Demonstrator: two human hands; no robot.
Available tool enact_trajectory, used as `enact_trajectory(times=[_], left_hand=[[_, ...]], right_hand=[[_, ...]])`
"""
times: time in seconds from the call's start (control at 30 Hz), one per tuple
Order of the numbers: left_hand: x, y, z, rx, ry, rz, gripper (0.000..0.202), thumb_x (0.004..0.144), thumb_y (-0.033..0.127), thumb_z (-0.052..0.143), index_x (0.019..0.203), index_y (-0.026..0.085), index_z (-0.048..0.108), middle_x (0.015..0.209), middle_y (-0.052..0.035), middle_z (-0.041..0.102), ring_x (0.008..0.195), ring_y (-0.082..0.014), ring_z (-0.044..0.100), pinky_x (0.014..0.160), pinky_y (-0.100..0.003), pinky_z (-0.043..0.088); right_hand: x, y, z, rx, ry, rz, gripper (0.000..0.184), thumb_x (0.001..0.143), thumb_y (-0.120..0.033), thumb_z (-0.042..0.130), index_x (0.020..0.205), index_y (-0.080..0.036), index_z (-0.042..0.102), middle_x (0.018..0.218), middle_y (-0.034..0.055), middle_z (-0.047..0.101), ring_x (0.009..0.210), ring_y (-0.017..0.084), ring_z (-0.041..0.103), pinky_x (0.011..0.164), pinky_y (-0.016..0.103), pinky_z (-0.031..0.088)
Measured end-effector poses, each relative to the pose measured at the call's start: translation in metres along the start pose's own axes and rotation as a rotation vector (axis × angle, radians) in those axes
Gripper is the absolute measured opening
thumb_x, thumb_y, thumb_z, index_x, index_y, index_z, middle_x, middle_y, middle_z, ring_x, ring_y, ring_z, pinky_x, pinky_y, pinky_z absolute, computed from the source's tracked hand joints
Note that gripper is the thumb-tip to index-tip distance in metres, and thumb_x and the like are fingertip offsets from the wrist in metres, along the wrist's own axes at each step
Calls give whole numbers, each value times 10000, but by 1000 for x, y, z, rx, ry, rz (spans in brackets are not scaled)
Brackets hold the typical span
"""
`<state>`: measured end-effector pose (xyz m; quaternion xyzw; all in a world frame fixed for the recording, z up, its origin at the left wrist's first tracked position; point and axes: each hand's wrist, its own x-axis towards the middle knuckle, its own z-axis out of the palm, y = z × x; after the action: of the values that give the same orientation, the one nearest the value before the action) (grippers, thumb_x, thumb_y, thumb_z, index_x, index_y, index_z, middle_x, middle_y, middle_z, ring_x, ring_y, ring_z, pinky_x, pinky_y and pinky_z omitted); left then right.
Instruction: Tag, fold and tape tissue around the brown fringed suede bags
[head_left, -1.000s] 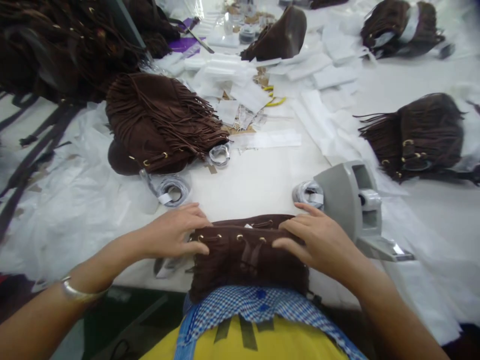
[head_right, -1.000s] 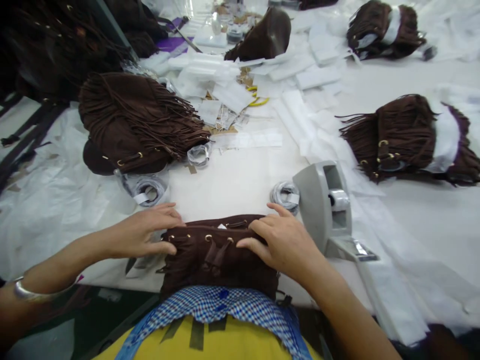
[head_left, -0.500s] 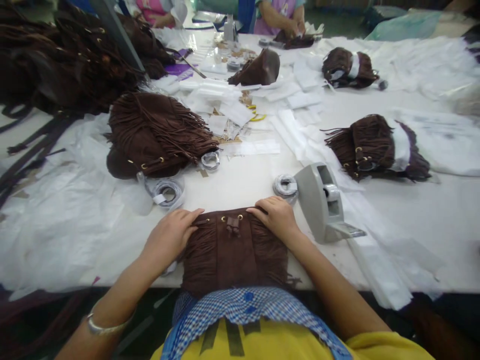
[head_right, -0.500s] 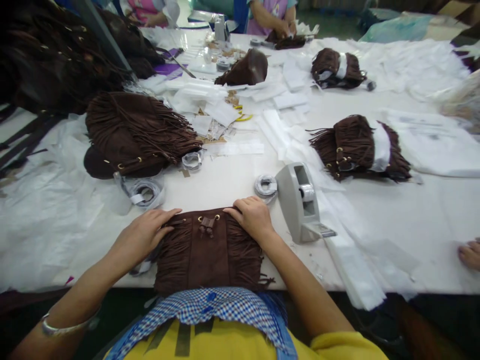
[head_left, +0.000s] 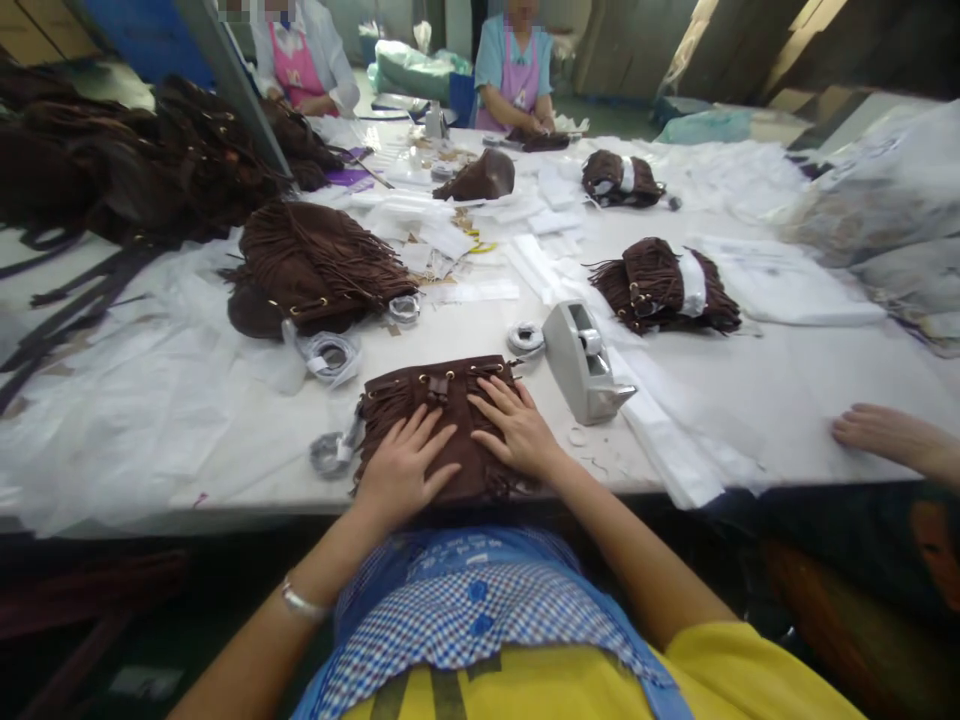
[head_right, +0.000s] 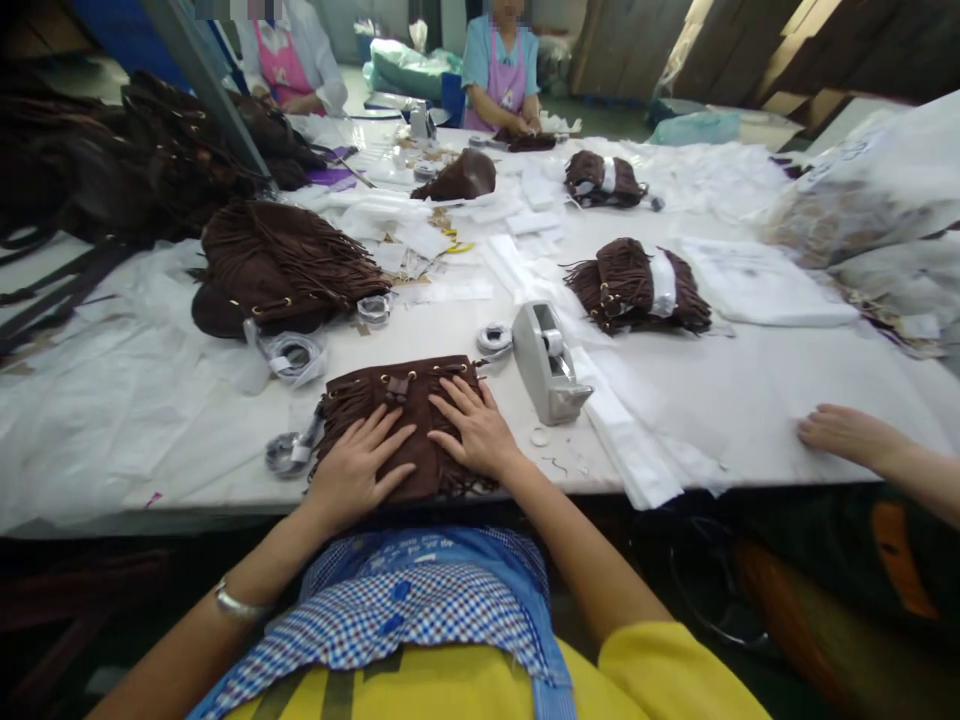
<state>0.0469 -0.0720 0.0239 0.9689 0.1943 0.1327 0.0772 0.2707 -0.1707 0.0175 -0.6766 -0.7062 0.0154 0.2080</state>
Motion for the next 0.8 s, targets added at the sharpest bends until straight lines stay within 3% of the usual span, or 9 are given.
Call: enact_trajectory(times=[0.1,0.17,0.3,0.43,0.5,0.57,0.63,0.7,0.8], left_hand=[[13,-7,-4,12,179,-1,428,956,394,534,1311,168,611,1439,-150,536,1387,-329,432,1139,-535,332],[9,-4,-6,-8,263,39,368,984,318,489,1301,179,615,1391,-123,588,1352,-282,487,1149,-496,334],[-20,11,6,8,229,118,431,981,326,497,1380,166,537,1438,-118,543,1366,-279,469,1135,-490,355],[-29,15,19,70,212,100,423,972,197,464,1389,164,525,1455,-109,523,1358,-287,478,1119,-514,358],[-25,14,19,70,218,91,421,960,148,444,1368,174,546,1421,-100,559,1321,-277,521,1124,-527,342],[-22,14,18,71,231,83,424,953,132,440,1355,195,557,1391,-89,589,1287,-277,554,1150,-572,277],[-22,17,19,76,243,72,449,941,113,441,1366,210,550,1388,-85,590,1288,-281,554,1168,-602,218],[-24,21,24,81,254,60,488,920,93,449,1390,198,529,1414,-95,564,1320,-285,521,1169,-586,239],[-28,26,33,97,288,67,520,909,76,442,1418,164,498,1448,-112,526,1356,-288,480,1134,-528,346]], right_hand=[[14,7,-3,-24,130,33,466,955,-397,565,1379,-205,555,1518,118,443,1440,299,351,1189,559,237],[10,2,-12,-5,221,-6,403,961,-356,563,1333,-204,594,1466,106,512,1414,273,397,1190,522,268],[-25,-13,-13,30,214,-217,378,940,-309,602,1312,-239,606,1403,68,582,1373,227,457,1180,465,326],[-49,-6,2,9,196,-281,421,939,-122,506,1337,-235,586,1374,76,605,1317,210,522,1126,452,409],[-51,3,0,6,239,-234,450,916,-53,461,1300,-232,613,1352,69,622,1288,196,547,1118,440,421],[-53,9,-10,-26,334,-77,460,881,-12,450,1217,-244,663,1304,55,655,1240,204,582,1116,466,417],[-57,7,-24,-59,484,137,469,844,16,444,1144,-242,695,1270,61,670,1211,226,597,1100,495,426],[-60,-5,-31,-60,585,223,470,831,19,451,1147,-231,693,1291,75,653,1238,237,573,1092,486,436],[-59,-26,-25,-35,446,-48,438,877,-59,520,1241,-266,646,1343,55,624,1297,225,528,1134,471,395]])
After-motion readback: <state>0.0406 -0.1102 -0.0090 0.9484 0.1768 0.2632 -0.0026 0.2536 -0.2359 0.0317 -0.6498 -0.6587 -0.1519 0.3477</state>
